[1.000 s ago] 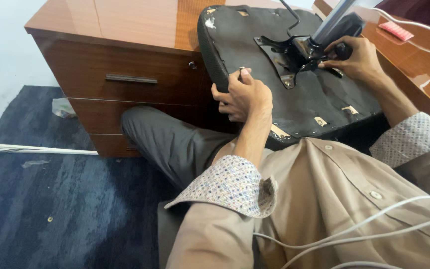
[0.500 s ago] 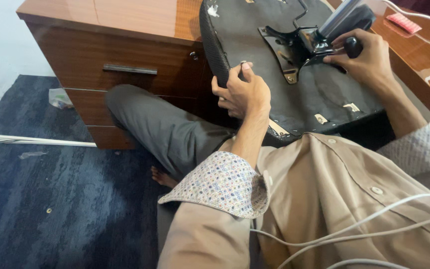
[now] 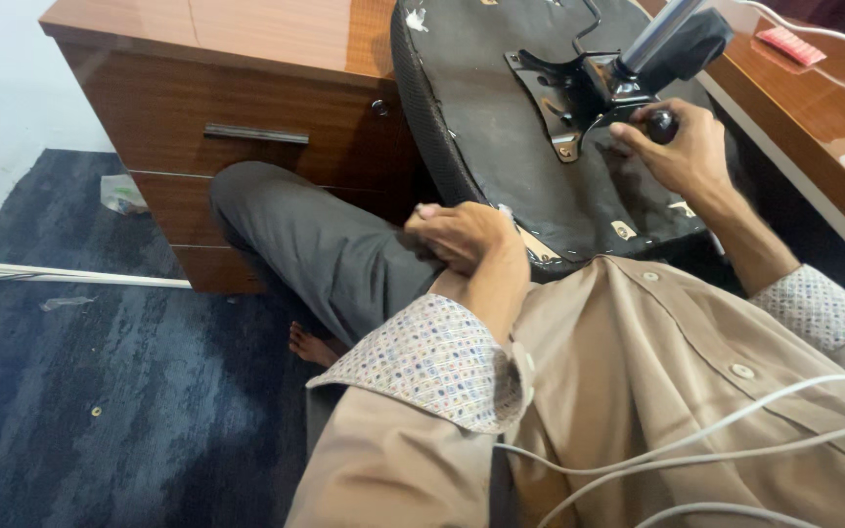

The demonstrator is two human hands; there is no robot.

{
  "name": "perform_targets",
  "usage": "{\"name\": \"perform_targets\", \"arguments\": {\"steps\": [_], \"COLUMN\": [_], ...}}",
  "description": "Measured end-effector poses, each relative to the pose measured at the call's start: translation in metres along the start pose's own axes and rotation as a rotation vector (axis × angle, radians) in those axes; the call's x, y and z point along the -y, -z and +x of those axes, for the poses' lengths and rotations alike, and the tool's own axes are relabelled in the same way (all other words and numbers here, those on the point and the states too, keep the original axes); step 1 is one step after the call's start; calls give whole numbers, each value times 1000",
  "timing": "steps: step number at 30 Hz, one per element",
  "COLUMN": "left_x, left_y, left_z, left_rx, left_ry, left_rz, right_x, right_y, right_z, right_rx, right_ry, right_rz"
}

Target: The person sits on the floor with an office chair seat on their lap and uses a screwdriver to remove screws from the metal seat plate. They then align the five-star base with casters and press it onto the gas cylinder, continuing to work on the seat plate with the screwdriver.

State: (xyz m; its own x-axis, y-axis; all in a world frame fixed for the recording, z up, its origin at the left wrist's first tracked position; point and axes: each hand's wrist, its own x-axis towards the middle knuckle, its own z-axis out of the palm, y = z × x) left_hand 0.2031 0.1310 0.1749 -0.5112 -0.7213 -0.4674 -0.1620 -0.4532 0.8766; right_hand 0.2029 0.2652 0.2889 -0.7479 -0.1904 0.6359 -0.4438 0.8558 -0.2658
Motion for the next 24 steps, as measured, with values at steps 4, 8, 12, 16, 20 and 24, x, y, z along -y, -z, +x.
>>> {"name": "perform_targets", "arguments": {"steps": [4,8,12,16,20,24], "left_x": [-11,-33,-50,-55,-57,-51], "left_y": [6,14,13,13,11,5], "left_z": [-2,-13,-19,-6,-11,-34], "left_rx": [62,25,6,4,20,48], "left_ry": [162,161,239,260,223,214], "left_rz": [215,204,196,91,133,144], "right_x": [17,38,49,59,73,81], "right_y": [-7,-7,-3,-16,-17,-14], "right_z": [11,24,33,34,42,46], "right_rx": [172,153,195,201,313,392], "right_ry": [-396,-176,-223,-63,-194,-194], "right_rz": [288,240,176,189,184,130]}}
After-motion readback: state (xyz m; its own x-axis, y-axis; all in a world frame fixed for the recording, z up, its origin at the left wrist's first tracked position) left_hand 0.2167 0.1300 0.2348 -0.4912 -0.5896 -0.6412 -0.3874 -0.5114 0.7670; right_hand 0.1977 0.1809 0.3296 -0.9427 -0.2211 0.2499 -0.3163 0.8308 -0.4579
